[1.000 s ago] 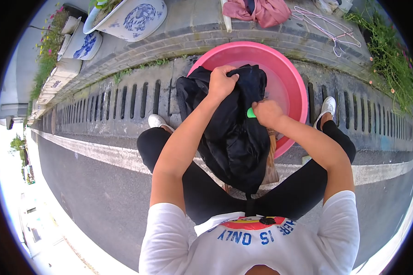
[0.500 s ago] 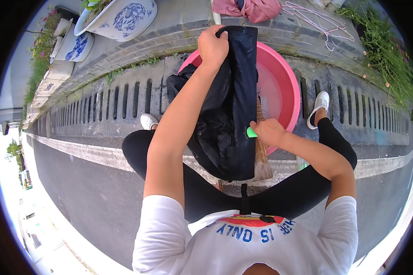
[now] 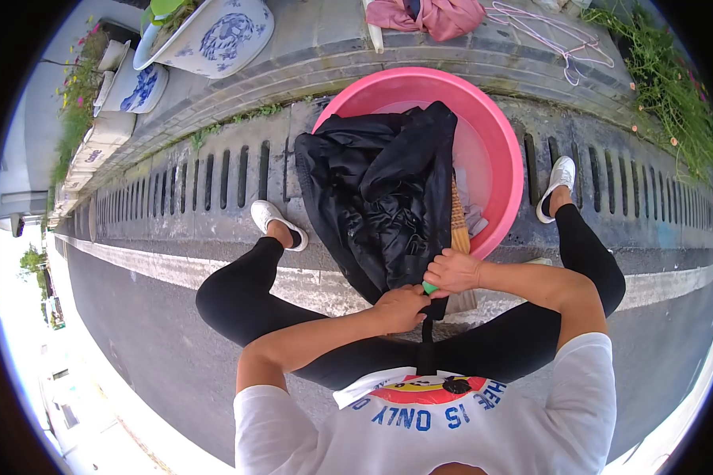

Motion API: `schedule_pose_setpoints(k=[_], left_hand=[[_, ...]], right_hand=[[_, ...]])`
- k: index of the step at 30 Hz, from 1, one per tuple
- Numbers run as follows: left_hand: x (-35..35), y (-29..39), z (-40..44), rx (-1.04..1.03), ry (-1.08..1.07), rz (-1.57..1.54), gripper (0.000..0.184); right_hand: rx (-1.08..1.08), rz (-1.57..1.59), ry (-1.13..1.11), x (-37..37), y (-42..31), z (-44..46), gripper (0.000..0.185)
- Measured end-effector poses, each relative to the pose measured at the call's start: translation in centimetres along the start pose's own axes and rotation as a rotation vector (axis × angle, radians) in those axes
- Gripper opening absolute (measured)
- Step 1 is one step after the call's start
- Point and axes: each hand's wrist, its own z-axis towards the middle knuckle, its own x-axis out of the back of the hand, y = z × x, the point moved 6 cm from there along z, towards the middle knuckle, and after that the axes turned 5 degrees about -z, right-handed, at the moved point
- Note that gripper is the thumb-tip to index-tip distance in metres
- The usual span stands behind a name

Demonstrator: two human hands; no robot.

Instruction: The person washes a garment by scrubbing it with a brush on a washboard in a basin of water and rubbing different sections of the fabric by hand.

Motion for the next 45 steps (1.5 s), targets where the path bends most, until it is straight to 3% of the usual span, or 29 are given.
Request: schedule_pose_setpoints(k=[2,5,7,9,12,15,18,20,22,23,24,27,31,33,34,36,38,39,42,45], left_hand=[[-0.9,-0.6,-0.2,0.031,-0.037,0.004,0.024],[-1.1,-0.8,0.2,0.033,-0.039,0.091,0.02],[-0.7,-1.5,1.0,0.055,-0.049,0.061,0.022],[-0.9,-1.4,1.0,0.082,-0.061,0.015,0.02],[0.4,-2.2,0.4,0.134,-0.061,-0.039,0.015],[1.2,-4.8,0.9,0.251,0.115,-0.092,0.01],[2.4,-4.6,0.9,0.253,0.166,-0.041,0.008],[2.5,-2.8,0.6,0.189,0.104,-0.065,0.017],[1.8,-1.2,0.7,0.066,0.107,-0.091,0.027],[0.6,-1.0,0.7,0.006,0.093,-0.015,0.04],[0.1,-0.8,0.9,-0.015,0.08,0.067,0.04],[-0.9,-0.8,1.1,-0.087,0.045,0.254,0.043],[-0.7,-1.4,1.6,-0.129,0.0,0.225,0.035],[-0.6,-1.8,2.0,-0.112,-0.015,0.18,0.027],[0.5,-2.4,2.2,-0.053,0.094,0.062,0.023],[2.7,-3.9,2.7,0.057,0.303,-0.183,0.015],[5.9,-7.0,4.0,0.152,0.317,-0.684,0.018],[8.5,-8.6,3.7,0.197,0.43,-0.919,0.021],[15.5,-8.6,1.3,0.212,0.659,-1.508,0.031],[15.9,-10.1,0.5,0.297,0.662,-1.731,0.038]], right_hand=[[0.049,-0.001,0.081,-1.8,-1.1,0.5,0.038],[-0.016,-0.069,0.104,-2.8,2.8,0.5,0.037],[-0.265,-0.24,0.104,-2.7,8.6,-0.4,0.037],[-0.76,-0.18,0.1,-3.0,13.9,-2.3,0.04],[-0.421,-0.232,0.066,-1.2,8.6,-1.4,0.04],[0.006,0.014,0.08,-0.4,-1.2,-0.2,0.041],[0.085,0.021,0.0,-2.1,-2.8,0.6,0.041],[-0.078,-0.137,0.125,-2.2,2.3,0.6,0.041],[-0.466,-0.241,-0.017,-3.1,8.9,-1.3,0.042],[-0.71,-0.124,-0.129,-3.0,12.1,-2.6,0.045],[-0.949,0.0,-0.242,-2.7,14.1,-4.3,0.048],[-1.127,0.178,-0.074,-0.3,15.8,-6.5,0.056],[-1.151,0.774,-0.038,0.4,14.7,-7.0,0.063],[-1.154,1.117,-0.216,1.9,13.2,-7.3,0.061],[-1.15,1.287,-0.307,3.9,12.2,-7.4,0.06],[-1.01,1.508,-0.184,7.5,12.5,-8.0,0.046],[-1.006,1.412,0.031,13.4,13.8,-9.7,0.029],[-1.067,1.41,0.165,15.3,15.1,-11.9,0.024],[-1.281,1.106,0.631,20.7,17.6,-21.2,0.017],[-1.608,0.699,0.933,19.8,17.4,-35.5,0.015]])
